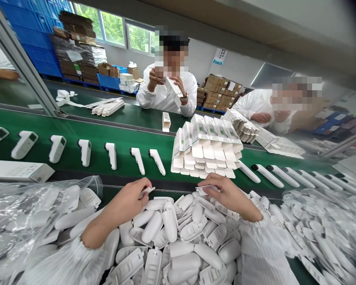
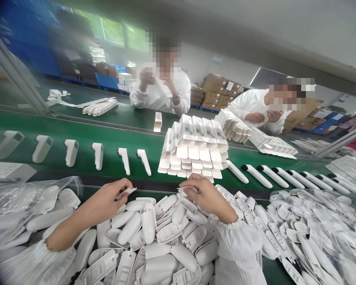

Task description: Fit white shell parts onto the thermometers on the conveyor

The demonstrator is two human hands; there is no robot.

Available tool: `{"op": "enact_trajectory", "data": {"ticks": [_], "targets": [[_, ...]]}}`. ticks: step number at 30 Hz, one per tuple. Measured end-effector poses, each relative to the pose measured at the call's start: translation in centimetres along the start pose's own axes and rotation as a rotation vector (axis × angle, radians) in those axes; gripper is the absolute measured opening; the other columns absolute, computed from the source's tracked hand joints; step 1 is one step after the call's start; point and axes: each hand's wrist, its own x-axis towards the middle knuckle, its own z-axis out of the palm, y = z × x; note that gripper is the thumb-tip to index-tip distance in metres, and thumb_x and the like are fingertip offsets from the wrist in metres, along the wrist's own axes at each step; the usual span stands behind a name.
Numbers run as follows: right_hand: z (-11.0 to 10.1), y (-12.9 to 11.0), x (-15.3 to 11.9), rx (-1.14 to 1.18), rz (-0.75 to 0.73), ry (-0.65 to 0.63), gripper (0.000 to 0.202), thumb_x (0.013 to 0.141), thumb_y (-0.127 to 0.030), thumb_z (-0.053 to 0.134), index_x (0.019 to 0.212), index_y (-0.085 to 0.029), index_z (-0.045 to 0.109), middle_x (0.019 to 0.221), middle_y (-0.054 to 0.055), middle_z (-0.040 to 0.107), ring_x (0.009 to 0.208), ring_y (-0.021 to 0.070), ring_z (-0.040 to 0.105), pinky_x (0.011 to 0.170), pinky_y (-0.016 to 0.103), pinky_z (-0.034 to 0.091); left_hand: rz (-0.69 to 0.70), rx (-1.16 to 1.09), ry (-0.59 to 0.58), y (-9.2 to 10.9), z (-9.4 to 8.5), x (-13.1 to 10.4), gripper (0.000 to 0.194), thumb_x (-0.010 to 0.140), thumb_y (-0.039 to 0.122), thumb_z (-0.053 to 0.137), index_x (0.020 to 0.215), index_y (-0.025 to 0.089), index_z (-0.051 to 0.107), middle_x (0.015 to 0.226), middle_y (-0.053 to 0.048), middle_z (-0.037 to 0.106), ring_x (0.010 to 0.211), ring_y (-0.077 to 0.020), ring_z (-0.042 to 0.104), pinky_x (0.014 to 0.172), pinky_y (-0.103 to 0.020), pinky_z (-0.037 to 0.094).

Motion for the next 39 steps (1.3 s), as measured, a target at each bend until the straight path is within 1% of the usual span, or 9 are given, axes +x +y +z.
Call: {"op": "enact_trajectory", "data": {"ticks": [3,5,8,11,16,21,28,33,39], "targets": [[1.4,-2.1,0.0,0.215,-0.131,0.130,0.026,0.095,-0.037,0.055,0.116,-0.034,0.071,0.106,0.003,0.061,0.058,0.0096,0.058,0.056,0.028,0.056,-0.006,-0.384,0.013,1.3,0.2,-0.3,0.020,0.090,0.043,0.048,0.100,0.025,0.050,0.076,0.002,0.058,0.065,-0.0164,0.053,0.058,-0.027,0.038],[2.9,-3.5,0.1,0.227,-0.261,0.166,0.030,0.096,-0.031,0.055,0.122,-0.038,0.067,0.117,0.003,0.060,0.072,0.0120,0.064,0.064,0.028,0.057,0.018,-0.658,-0.052,2.2,0.6,-0.5,0.030,0.088,0.044,0.053,0.111,0.026,0.050,0.080,0.002,0.061,0.070,-0.0163,0.056,0.064,-0.027,0.042],[4.8,-5.3,0.1,0.124,-0.369,0.080,0.038,0.097,-0.027,0.053,0.133,-0.040,0.058,0.132,0.003,0.057,0.108,0.0188,0.063,0.087,0.033,0.055,0.023,-0.937,-0.185,3.6,1.4,-0.8,0.035,0.085,0.041,0.060,0.116,0.026,0.056,0.096,-0.002,0.067,0.089,-0.0187,0.062,0.077,-0.029,0.046],[5.8,-6.5,0.0,0.053,-0.318,-0.043,0.046,0.095,-0.031,0.057,0.140,-0.036,0.051,0.144,0.003,0.050,0.128,0.0218,0.051,0.105,0.037,0.046,-0.022,-1.073,-0.188,4.1,1.9,-0.9,0.030,0.080,0.038,0.066,0.106,0.023,0.063,0.101,-0.004,0.069,0.096,-0.0198,0.062,0.082,-0.029,0.047],[7.1,-6.1,0.9,0.076,-0.091,0.056,0.033,0.089,-0.020,0.059,0.120,-0.028,0.066,0.119,0.003,0.065,0.107,0.0185,0.062,0.094,0.033,0.050,-0.072,-1.026,-0.089,3.0,2.6,-0.1,0.031,0.075,0.035,0.066,0.102,0.020,0.063,0.093,-0.003,0.068,0.088,-0.0191,0.063,0.078,-0.029,0.047],[8.2,-2.4,5.1,0.154,0.193,0.138,0.019,0.077,-0.015,0.061,0.094,-0.018,0.068,0.084,0.002,0.068,0.078,0.0173,0.064,0.073,0.029,0.051,-0.093,-0.960,0.164,0.5,1.6,0.7,0.029,0.071,0.037,0.066,0.095,0.020,0.062,0.091,-0.001,0.062,0.081,-0.0172,0.062,0.076,-0.030,0.048],[8.4,0.5,10.2,-0.303,0.231,0.302,0.023,0.084,-0.011,0.055,0.104,-0.016,0.065,0.109,0.010,0.066,0.098,0.0205,0.063,0.091,0.034,0.047,-0.159,-0.946,0.194,-1.4,-0.5,0.5,0.032,0.069,0.041,0.068,0.091,0.019,0.061,0.085,-0.002,0.067,0.083,-0.0193,0.063,0.079,-0.033,0.048],[9.5,1.8,10.1,-0.592,0.245,0.215,0.045,0.093,-0.010,0.046,0.138,-0.013,0.046,0.123,0.016,0.062,0.112,0.0250,0.060,0.094,0.034,0.045,-0.138,-1.030,0.092,-1.5,0.3,0.9,0.029,0.070,0.038,0.068,0.090,0.020,0.059,0.086,-0.003,0.068,0.085,-0.0202,0.066,0.082,-0.034,0.050],[9.2,2.6,10.8,-0.764,0.346,0.222,0.030,0.101,-0.024,0.040,0.119,-0.009,0.058,0.105,0.019,0.065,0.101,0.0279,0.063,0.087,0.035,0.046,-0.100,-0.975,0.095,-1.7,2.3,1.8,0.023,0.072,0.034,0.065,0.088,0.020,0.058,0.088,-0.003,0.064,0.082,-0.0207,0.069,0.077,-0.034,0.053]]}}
